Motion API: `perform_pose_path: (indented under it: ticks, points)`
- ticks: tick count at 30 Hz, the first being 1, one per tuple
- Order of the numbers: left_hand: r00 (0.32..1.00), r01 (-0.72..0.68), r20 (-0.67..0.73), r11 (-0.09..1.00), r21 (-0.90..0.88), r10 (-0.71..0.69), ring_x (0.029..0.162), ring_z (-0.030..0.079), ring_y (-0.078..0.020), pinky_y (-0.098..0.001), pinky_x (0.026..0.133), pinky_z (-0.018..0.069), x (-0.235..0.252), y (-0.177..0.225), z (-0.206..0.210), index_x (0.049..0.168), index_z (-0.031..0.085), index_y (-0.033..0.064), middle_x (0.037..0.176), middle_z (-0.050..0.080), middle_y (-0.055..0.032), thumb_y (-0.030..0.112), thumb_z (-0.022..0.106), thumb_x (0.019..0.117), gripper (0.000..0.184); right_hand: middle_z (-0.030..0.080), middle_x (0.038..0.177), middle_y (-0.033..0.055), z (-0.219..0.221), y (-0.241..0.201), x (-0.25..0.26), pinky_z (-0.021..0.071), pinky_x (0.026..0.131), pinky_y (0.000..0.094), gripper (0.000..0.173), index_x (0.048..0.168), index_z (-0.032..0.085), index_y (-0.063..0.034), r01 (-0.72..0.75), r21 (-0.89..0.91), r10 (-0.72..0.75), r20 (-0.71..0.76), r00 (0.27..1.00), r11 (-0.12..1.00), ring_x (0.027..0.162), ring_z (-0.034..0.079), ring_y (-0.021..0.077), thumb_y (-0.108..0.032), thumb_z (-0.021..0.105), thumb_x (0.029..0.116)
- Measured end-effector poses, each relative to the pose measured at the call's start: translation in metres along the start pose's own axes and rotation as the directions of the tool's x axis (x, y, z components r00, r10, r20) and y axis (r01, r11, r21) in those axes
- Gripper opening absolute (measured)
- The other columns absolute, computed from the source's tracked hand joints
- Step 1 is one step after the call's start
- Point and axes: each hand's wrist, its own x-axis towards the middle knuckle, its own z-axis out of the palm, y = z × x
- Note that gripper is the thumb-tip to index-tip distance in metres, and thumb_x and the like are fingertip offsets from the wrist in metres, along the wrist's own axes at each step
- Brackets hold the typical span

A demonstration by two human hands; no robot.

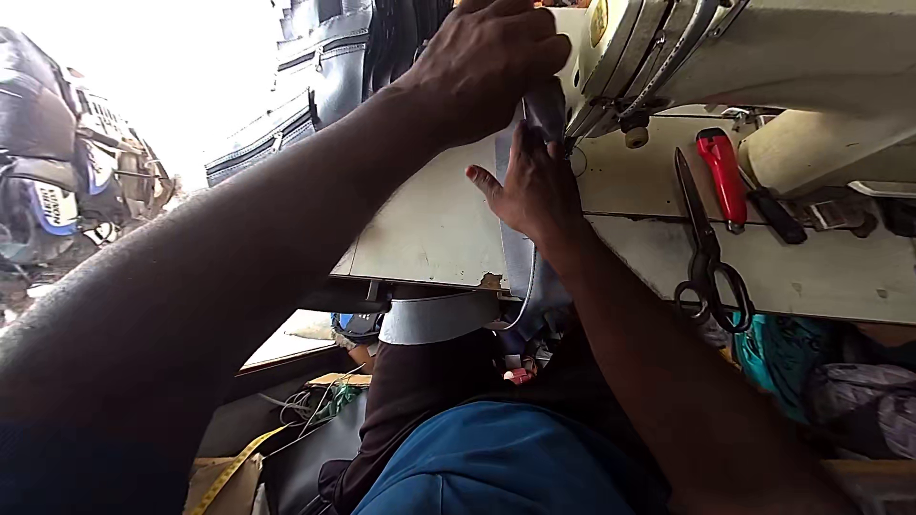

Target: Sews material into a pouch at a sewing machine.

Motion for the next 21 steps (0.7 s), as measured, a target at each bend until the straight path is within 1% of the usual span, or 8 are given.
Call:
perform_pose_path:
  ticks: [2, 5, 8, 10, 13, 15, 18, 21]
  points:
    - [0.991, -0.131, -0.027, 0.991, 0.016, 0.132, 0.117, 0.063, -0.0346, -0.0538, 0.111, 0.0410, 0.003, 0.014, -0.005, 0.114, 0.064, 0.0059, 0.111, 0.068, -0.0142, 0.009, 0.041, 0.1066, 0.025, 0.050, 0.151, 0.0228, 0.006, -0.002, 0.006, 0.0417, 0.106, 0.0621, 0.108, 0.154, 0.040, 0.0026, -0.034, -0.020, 0.034, 0.015, 0.999, 0.999, 0.137, 0.048, 0.0411, -0.085, 0.038, 0.0902]
    - [0.946, -0.305, 0.113, 0.952, -0.003, 0.303, 0.129, 0.058, -0.0355, -0.0547, 0.114, 0.0403, -0.021, 0.053, -0.012, 0.117, 0.066, 0.0047, 0.126, 0.067, -0.0157, 0.008, 0.040, 0.1065, 0.029, 0.065, 0.133, 0.0172, 0.020, -0.001, -0.013, 0.0364, 0.104, 0.0714, 0.064, 0.129, 0.068, -0.0135, 0.055, -0.044, -0.059, -0.084, 0.995, 0.997, 0.130, 0.056, 0.0393, -0.063, 0.054, 0.0910]
    - [0.944, -0.230, 0.211, 0.964, -0.130, 0.254, 0.128, 0.060, -0.0331, -0.0497, 0.111, 0.0457, -0.060, 0.091, 0.015, 0.113, 0.067, 0.0052, 0.126, 0.068, -0.0154, 0.008, 0.044, 0.1052, 0.025, 0.065, 0.132, 0.0161, 0.026, 0.009, -0.062, 0.0321, 0.112, 0.0657, 0.056, 0.126, 0.070, -0.0118, 0.231, 0.093, -0.213, -0.170, 0.962, 0.969, 0.131, 0.054, 0.0360, -0.050, 0.070, 0.0861]
    - [0.967, -0.111, 0.199, 0.965, -0.240, 0.161, 0.120, 0.065, -0.0288, -0.0454, 0.105, 0.0512, -0.071, 0.103, 0.037, 0.111, 0.067, 0.0076, 0.117, 0.070, -0.0113, 0.010, 0.046, 0.1045, 0.022, 0.062, 0.137, 0.0136, 0.019, 0.012, -0.100, 0.0270, 0.120, 0.0619, 0.053, 0.130, 0.068, -0.0127, 0.276, 0.160, -0.262, -0.101, 0.960, 0.948, 0.137, 0.049, 0.0316, -0.050, 0.067, 0.0916]
    - [0.978, 0.019, 0.203, 0.957, -0.288, 0.042, 0.110, 0.068, -0.0284, -0.0460, 0.098, 0.0531, -0.066, 0.127, 0.053, 0.110, 0.066, 0.0085, 0.106, 0.071, -0.0101, 0.013, 0.049, 0.1025, 0.019, 0.062, 0.139, 0.0068, 0.009, 0.027, -0.169, 0.0404, 0.117, 0.0485, 0.036, 0.123, 0.073, -0.0168, 0.243, 0.412, -0.184, -0.178, 0.967, 0.878, 0.137, 0.051, 0.0233, -0.042, 0.065, 0.0981]
    - [0.980, 0.070, 0.198, 0.962, -0.265, -0.017, 0.109, 0.067, -0.0318, -0.0476, 0.095, 0.0541, -0.060, 0.149, 0.062, 0.107, 0.066, 0.0062, 0.105, 0.071, -0.0132, 0.010, 0.049, 0.1022, 0.018, 0.069, 0.124, 0.0009, 0.010, 0.040, -0.210, 0.0579, 0.098, 0.0380, 0.022, 0.113, 0.076, -0.0142, 0.174, 0.604, 0.008, -0.285, 0.958, 0.778, 0.118, 0.064, 0.0152, -0.027, 0.067, 0.0981]
    - [0.985, 0.118, 0.149, 0.962, -0.246, -0.083, 0.111, 0.067, -0.0335, -0.0474, 0.094, 0.0541, -0.055, 0.170, 0.071, 0.108, 0.066, 0.0053, 0.110, 0.070, -0.0164, 0.009, 0.046, 0.1041, 0.021, 0.069, 0.106, 0.0023, 0.018, 0.055, -0.241, 0.0604, 0.075, 0.0316, 0.031, 0.119, 0.065, -0.0085, -0.141, 0.822, 0.322, -0.053, 0.945, 0.551, 0.094, 0.068, 0.0141, -0.029, 0.065, 0.0965]
    - [0.981, 0.160, 0.148, 0.957, -0.242, -0.127, 0.122, 0.064, -0.0330, -0.0471, 0.103, 0.0507, -0.061, 0.178, 0.077, 0.114, 0.067, 0.0078, 0.126, 0.068, -0.0170, 0.010, 0.045, 0.1051, 0.024, 0.066, 0.131, 0.0064, 0.027, 0.068, -0.236, 0.0594, 0.095, 0.0363, 0.058, 0.141, 0.054, -0.0112, -0.410, 0.885, 0.378, 0.311, 0.872, 0.219, 0.120, 0.065, 0.0183, -0.034, 0.074, 0.0923]
